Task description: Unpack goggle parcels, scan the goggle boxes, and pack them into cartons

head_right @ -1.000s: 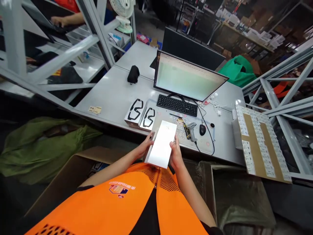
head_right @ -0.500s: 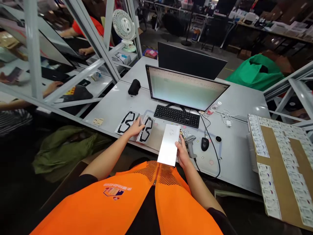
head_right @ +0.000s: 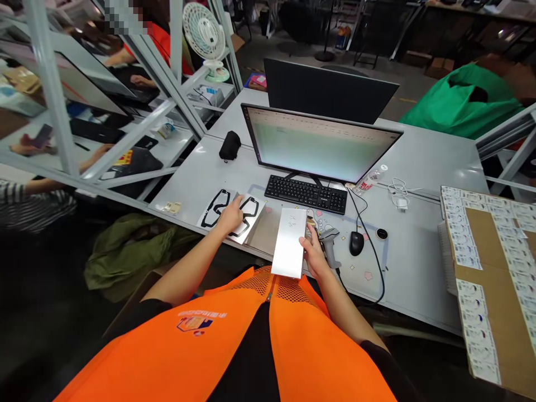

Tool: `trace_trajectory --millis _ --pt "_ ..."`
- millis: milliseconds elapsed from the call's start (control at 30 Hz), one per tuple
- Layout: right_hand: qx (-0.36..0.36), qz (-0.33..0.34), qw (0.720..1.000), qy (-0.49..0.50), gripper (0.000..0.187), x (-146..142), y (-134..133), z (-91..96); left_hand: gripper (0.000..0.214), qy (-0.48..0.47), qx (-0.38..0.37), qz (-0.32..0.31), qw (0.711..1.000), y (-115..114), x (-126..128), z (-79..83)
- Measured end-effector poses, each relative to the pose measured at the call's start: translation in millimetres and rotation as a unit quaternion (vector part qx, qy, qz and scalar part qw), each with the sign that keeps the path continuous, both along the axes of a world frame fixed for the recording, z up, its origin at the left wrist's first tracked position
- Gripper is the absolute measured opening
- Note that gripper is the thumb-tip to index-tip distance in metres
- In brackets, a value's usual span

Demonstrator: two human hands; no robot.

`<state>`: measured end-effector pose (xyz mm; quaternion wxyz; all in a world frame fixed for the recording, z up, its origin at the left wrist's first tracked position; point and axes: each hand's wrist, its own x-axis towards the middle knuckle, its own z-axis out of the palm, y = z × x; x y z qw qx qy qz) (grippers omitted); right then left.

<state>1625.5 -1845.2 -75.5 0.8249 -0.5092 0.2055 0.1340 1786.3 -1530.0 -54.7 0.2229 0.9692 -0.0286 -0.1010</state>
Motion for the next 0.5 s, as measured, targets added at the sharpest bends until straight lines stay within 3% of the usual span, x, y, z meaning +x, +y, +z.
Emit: trace_trajectory --millis 133,200,267,333,400,433,500 --pt "-0.018 -0.014 1.000 -0.008 0.115 4.4 2.2 -2.8 0.066 -0.059 -0.001 -0.005 0.998 -6.4 -7.7 8.8" --pt "-0.081 -0.019 0.996 -0.026 0.116 6.4 4.5 -2.6 0.056 -0.065 -0.065 -0.014 0.996 -21.9 -21.7 12.4" --pt "-0.182 -0.021 0.982 -0.056 0.115 7.1 9.4 -1.8 0.056 -0.018 -0.184 -0.029 0.982 -46.4 -43.8 14.1" --pt "-0.274 -0.029 0.957 -0.093 0.118 5.9 16.7 -2.2 0.081 0.068 -0.298 -0.055 0.951 -74.7 -69.1 12.0" --pt "-0.317 -0.034 0.939 -0.130 0.116 3.1 22.6 -6.5 0.122 0.131 -0.352 -0.063 0.924 -98.6 -88.8 4.3" --pt "-0.313 -0.025 0.938 -0.145 0.110 1.3 23.3 -10.8 0.138 0.149 -0.363 -0.049 0.918 -106.7 -94.2 -1.6" --pt "-0.272 0.013 0.949 -0.159 0.093 -2.0 17.0 -23.8 0.148 0.177 -0.377 0.015 0.909 -112.8 -95.5 -16.1"
